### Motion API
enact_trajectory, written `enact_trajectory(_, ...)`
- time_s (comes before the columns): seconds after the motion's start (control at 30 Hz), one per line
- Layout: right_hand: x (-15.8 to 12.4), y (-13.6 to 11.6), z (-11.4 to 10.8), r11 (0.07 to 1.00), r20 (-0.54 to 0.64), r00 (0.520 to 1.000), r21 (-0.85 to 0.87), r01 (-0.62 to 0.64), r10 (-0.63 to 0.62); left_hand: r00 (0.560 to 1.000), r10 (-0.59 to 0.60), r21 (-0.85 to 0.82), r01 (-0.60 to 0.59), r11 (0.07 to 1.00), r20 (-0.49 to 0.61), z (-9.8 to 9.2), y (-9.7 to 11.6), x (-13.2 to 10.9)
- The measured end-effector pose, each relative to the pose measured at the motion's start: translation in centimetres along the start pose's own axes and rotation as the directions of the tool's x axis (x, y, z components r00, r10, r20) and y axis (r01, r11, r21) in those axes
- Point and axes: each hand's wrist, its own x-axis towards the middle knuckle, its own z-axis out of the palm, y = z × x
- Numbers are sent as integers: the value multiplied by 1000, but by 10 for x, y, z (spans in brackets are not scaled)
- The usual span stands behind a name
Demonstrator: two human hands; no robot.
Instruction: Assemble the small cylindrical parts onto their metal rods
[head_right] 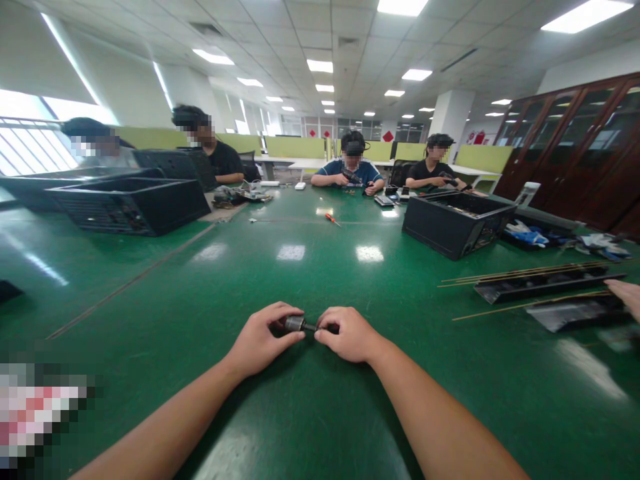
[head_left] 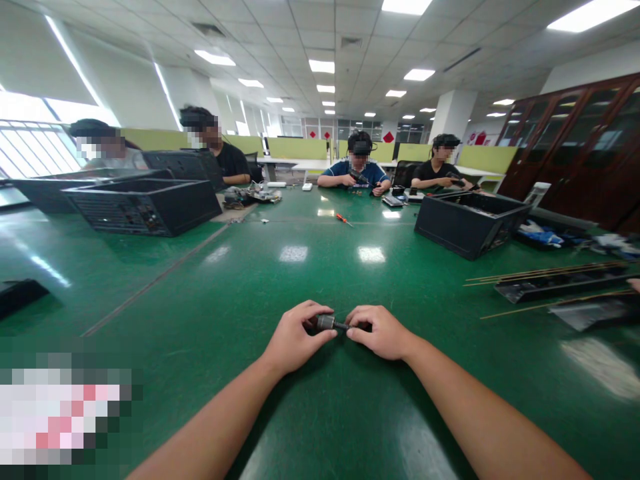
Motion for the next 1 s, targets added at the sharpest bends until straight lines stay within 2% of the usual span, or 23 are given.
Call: enact_trajectory(1.0, -2, 0, -4, 1000, 17, 999, -4, -29, 29, 1000, 21, 6, -21, 1000, 6, -1, 1, 0)
